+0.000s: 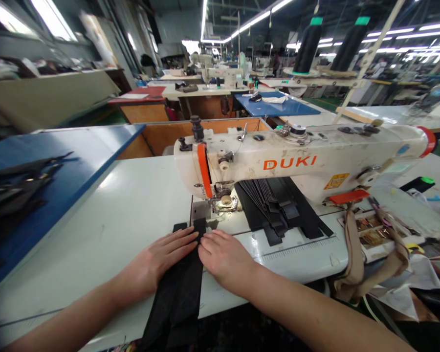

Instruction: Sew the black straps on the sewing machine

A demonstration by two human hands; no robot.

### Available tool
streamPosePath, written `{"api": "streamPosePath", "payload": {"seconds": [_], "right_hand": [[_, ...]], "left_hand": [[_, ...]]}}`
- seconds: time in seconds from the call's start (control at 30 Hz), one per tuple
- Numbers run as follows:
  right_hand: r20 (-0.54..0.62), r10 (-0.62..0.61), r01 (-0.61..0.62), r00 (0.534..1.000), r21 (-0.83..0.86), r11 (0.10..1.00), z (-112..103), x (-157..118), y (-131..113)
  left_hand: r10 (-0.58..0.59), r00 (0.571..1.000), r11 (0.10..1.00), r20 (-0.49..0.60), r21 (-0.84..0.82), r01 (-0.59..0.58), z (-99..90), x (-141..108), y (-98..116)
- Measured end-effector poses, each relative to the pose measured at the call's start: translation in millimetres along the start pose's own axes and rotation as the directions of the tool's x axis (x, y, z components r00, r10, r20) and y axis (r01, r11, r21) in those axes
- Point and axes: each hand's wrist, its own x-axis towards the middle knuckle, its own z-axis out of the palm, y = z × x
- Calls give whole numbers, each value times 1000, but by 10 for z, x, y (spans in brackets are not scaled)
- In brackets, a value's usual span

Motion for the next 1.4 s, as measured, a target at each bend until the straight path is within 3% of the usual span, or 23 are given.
{"api": "streamPosePath", "payload": {"seconds": [0.47, 0.77, 1.03, 1.4], "right_hand": [[31, -45, 47, 999, -74, 996, -73, 119, 261], [-32, -59, 56, 998, -90, 994, 2, 160, 383], [-137, -91, 76, 986, -107, 991, -32, 8, 300], [-223, -58, 51, 973, -36, 998, -27, -9, 369]], "left_hand": [[68, 997, 994, -32, 83, -65, 52, 197, -177], [121, 991, 982, -59, 154, -111, 67, 293, -278], [133, 986, 941, 100, 301, -157, 9, 325, -109], [204, 978, 881, 36, 429, -199, 18, 491, -106]]}}
